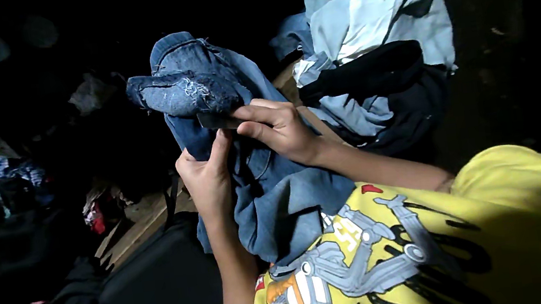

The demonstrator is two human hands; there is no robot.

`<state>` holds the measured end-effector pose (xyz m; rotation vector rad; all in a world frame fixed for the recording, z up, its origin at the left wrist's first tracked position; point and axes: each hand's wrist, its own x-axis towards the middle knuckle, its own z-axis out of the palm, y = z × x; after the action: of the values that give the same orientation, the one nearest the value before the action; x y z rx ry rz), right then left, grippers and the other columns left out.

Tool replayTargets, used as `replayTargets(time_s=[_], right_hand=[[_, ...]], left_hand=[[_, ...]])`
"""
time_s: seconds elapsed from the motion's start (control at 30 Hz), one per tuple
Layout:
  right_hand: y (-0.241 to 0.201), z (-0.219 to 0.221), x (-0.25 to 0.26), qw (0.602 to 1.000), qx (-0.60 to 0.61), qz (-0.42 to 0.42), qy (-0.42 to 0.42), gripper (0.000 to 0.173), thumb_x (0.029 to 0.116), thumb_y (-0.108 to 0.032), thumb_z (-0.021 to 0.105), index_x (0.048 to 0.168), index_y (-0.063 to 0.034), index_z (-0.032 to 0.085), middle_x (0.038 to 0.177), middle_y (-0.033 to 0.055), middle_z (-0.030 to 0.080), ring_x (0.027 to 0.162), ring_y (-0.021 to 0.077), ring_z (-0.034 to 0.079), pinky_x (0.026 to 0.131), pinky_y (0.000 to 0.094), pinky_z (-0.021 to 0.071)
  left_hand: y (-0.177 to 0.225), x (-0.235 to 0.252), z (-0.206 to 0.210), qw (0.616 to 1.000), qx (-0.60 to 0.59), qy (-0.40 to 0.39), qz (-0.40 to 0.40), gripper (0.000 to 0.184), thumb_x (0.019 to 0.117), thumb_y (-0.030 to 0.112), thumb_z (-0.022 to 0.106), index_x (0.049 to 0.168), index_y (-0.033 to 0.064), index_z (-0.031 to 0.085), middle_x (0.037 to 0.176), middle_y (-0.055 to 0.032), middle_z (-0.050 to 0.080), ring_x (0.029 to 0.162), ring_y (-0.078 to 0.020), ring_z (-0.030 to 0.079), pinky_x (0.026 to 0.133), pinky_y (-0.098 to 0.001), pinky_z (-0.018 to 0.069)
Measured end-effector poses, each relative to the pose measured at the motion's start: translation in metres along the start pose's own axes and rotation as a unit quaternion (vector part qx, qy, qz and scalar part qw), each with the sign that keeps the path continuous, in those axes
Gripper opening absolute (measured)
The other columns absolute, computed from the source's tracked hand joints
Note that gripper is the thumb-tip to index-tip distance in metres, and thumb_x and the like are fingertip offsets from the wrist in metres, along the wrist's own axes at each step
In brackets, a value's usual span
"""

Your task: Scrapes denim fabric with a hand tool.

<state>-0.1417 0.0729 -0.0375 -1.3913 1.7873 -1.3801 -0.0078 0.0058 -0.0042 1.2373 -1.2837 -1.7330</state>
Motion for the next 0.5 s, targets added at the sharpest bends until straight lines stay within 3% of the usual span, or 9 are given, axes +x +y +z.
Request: replayTargets(time_s=[0.07,0.13,0.17,0.27,0.37,0.4,0.43,0.47,0.5], right_hand=[[-0.011,-0.008,0.007,0.983,0.151,0.095,-0.042,0.027,0.1029,-0.017,0.058,0.113,0.0024,0.073,0.097,0.0006,0.073,0.086,-0.0024,0.064,0.080,0.0168,0.0525],[-0.020,-0.019,0.016,0.907,0.330,0.242,-0.099,0.021,0.1060,-0.015,0.051,0.109,-0.0050,0.069,0.073,-0.0133,0.058,0.059,-0.0092,0.046,0.054,0.0091,0.0372],[-0.019,-0.025,0.021,0.861,0.389,0.296,-0.142,0.023,0.1081,-0.020,0.046,0.106,-0.0099,0.066,0.064,-0.0135,0.051,0.050,-0.0069,0.039,0.045,0.0106,0.0311],[-0.012,-0.034,0.029,0.785,0.459,0.346,-0.229,0.028,0.1113,-0.028,0.035,0.097,-0.0153,0.056,0.059,-0.0106,0.045,0.043,-0.0038,0.035,0.039,0.0115,0.0288],[-0.022,-0.032,0.028,0.849,0.396,0.286,-0.201,0.024,0.1085,-0.020,0.043,0.102,-0.0095,0.064,0.065,-0.0120,0.051,0.050,-0.0064,0.040,0.045,0.0108,0.0316],[-0.027,-0.031,0.025,0.893,0.337,0.240,-0.177,0.024,0.1064,-0.017,0.049,0.110,-0.0047,0.069,0.078,-0.0114,0.059,0.062,-0.0092,0.048,0.056,0.0089,0.0388],[-0.028,-0.032,0.023,0.932,0.264,0.183,-0.171,0.027,0.1053,-0.016,0.052,0.118,-0.0001,0.069,0.102,-0.0059,0.070,0.086,-0.0097,0.060,0.077,0.0094,0.0490],[-0.027,-0.033,0.021,0.960,0.183,0.127,-0.172,0.031,0.1049,-0.018,0.054,0.124,0.0023,0.068,0.118,0.0017,0.071,0.106,-0.0041,0.063,0.095,0.0156,0.0505],[-0.025,-0.031,0.017,0.978,0.094,0.081,-0.167,0.036,0.1044,-0.023,0.056,0.128,0.0015,0.068,0.124,0.0075,0.071,0.113,0.0044,0.065,0.100,0.0246,0.0515]], left_hand=[[0.001,0.001,-0.002,1.000,-0.007,-0.006,0.000,0.011,0.0947,0.008,0.068,0.090,0.0175,0.070,0.076,0.0112,0.071,0.067,0.0018,0.067,0.064,-0.0170,0.0580],[0.003,0.002,-0.004,1.000,-0.014,-0.014,-0.007,0.011,0.0950,0.008,0.068,0.091,0.0183,0.070,0.077,0.0114,0.072,0.068,0.0020,0.068,0.065,-0.0169,0.0582],[0.004,0.002,-0.005,1.000,-0.019,-0.016,-0.011,0.011,0.0948,0.008,0.067,0.091,0.0186,0.070,0.077,0.0111,0.072,0.068,0.0019,0.068,0.064,-0.0170,0.0584],[0.006,0.003,-0.006,0.998,-0.036,-0.024,-0.037,0.012,0.0960,0.009,0.064,0.093,0.0201,0.069,0.078,0.0110,0.072,0.069,0.0025,0.068,0.064,-0.0164,0.0579],[0.009,0.001,-0.009,0.997,-0.051,-0.042,-0.047,0.012,0.0989,0.011,0.060,0.100,0.0199,0.067,0.082,0.0107,0.072,0.073,0.0021,0.068,0.066,-0.0166,0.0582],[0.009,0.000,-0.009,0.997,-0.053,-0.047,-0.045,0.013,0.1003,0.011,0.058,0.104,0.0191,0.067,0.085,0.0106,0.073,0.075,0.0016,0.069,0.069,-0.0172,0.0588],[0.009,0.000,-0.009,0.997,-0.053,-0.051,-0.039,0.013,0.1017,0.010,0.057,0.108,0.0176,0.066,0.088,0.0102,0.073,0.079,0.0010,0.069,0.073,-0.0181,0.0592],[0.008,0.000,-0.008,0.997,-0.052,-0.052,-0.030,0.013,0.1024,0.009,0.055,0.109,0.0159,0.064,0.089,0.0097,0.073,0.081,0.0006,0.070,0.074,-0.0186,0.0592],[0.007,0.000,-0.007,0.998,-0.044,-0.049,-0.020,0.013,0.1025,0.008,0.054,0.108,0.0155,0.064,0.089,0.0102,0.072,0.081,0.0011,0.069,0.074,-0.0183,0.0589]])
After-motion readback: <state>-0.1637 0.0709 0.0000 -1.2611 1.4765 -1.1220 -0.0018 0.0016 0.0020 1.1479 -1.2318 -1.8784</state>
